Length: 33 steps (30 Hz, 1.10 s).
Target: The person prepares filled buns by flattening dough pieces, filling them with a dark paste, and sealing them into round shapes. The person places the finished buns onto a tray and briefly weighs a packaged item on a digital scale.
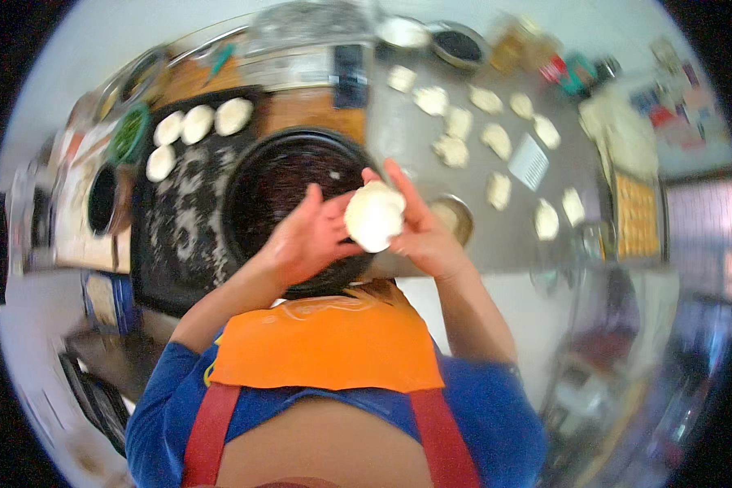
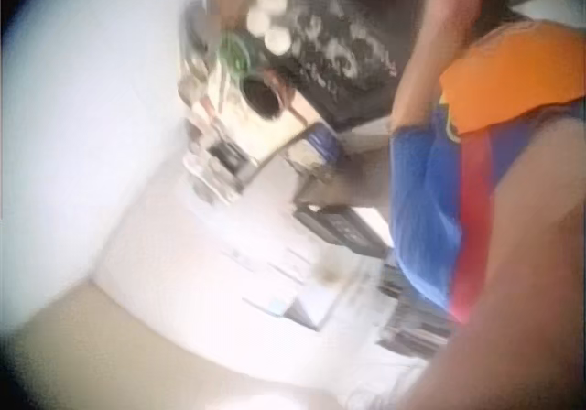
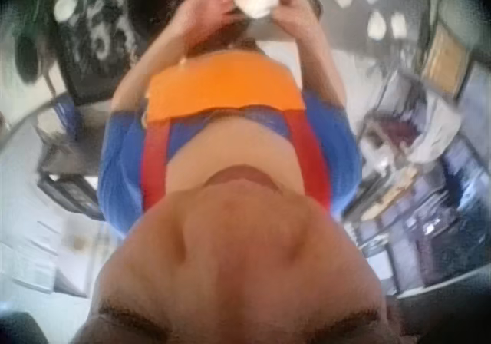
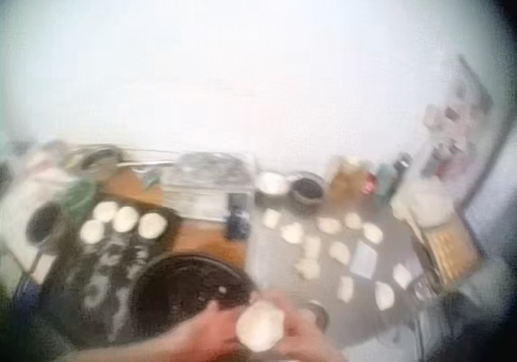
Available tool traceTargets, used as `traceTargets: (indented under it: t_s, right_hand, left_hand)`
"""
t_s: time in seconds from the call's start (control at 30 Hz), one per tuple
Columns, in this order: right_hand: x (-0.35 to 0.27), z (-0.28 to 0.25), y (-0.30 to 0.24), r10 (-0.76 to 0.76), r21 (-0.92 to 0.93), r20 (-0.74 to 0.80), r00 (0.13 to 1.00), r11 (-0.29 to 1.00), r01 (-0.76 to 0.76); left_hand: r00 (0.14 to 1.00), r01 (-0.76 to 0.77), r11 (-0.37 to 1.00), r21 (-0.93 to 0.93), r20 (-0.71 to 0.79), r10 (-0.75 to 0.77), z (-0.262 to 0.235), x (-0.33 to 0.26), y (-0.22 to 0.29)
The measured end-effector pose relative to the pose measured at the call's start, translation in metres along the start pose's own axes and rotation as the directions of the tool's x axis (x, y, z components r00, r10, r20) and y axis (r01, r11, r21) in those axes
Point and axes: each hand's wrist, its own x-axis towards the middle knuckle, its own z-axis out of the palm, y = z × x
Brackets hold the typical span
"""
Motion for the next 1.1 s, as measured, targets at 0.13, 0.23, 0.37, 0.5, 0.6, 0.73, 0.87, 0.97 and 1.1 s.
traceTargets:
  t_s: [0.13,0.23,0.37,0.5,0.6,0.73,0.87,0.97,1.1]
  right_hand:
    - [0.062,0.059,-0.006,0.039,-0.557,0.092,0.995,0.83,0.019]
    - [0.108,0.106,0.037,-0.05,-0.776,0.248,0.967,0.587,0.229]
    - [0.178,0.177,0.086,0.016,-0.905,0.293,0.956,0.329,0.271]
    - [0.276,0.209,0.15,0.097,-0.866,0.096,0.991,0.498,0.036]
    - [0.355,0.202,0.215,0.021,-0.833,0.073,0.997,0.551,0.049]
    - [0.404,0.188,0.27,-0.069,-0.993,-0.016,0.998,-0.113,-0.024]
    - [0.403,0.183,0.312,-0.062,-0.836,0.489,0.87,-0.318,0.447]
    - [0.383,0.199,0.328,0.079,-0.767,0.495,0.865,-0.429,0.478]
    - [0.383,0.184,0.331,0.04,-0.804,0.439,0.898,-0.428,0.412]
  left_hand:
    - [0.987,-0.162,0.978,-0.131,-0.006,0.163,-0.027,-0.032,0.037]
    - [0.892,-0.373,0.924,0.084,-0.24,0.382,-0.05,-0.073,0.065]
    - [0.84,-0.423,0.885,0.195,-0.282,0.463,-0.091,-0.141,0.107]
    - [0.395,-0.529,0.701,0.479,-0.592,0.702,-0.165,-0.209,0.133]
    - [0.198,-0.589,0.657,0.471,-0.704,0.682,-0.207,-0.255,0.119]
    - [-0.02,-0.439,0.563,0.7,-0.634,0.773,-0.259,-0.275,0.058]
    - [-0.065,0.034,0.412,0.911,-0.409,0.91,-0.26,-0.274,0.026]
    - [0.056,0.216,0.188,0.958,-0.204,0.977,-0.254,-0.275,0.026]
    - [0.125,0.195,0.095,0.976,-0.121,0.985,-0.258,-0.275,0.028]
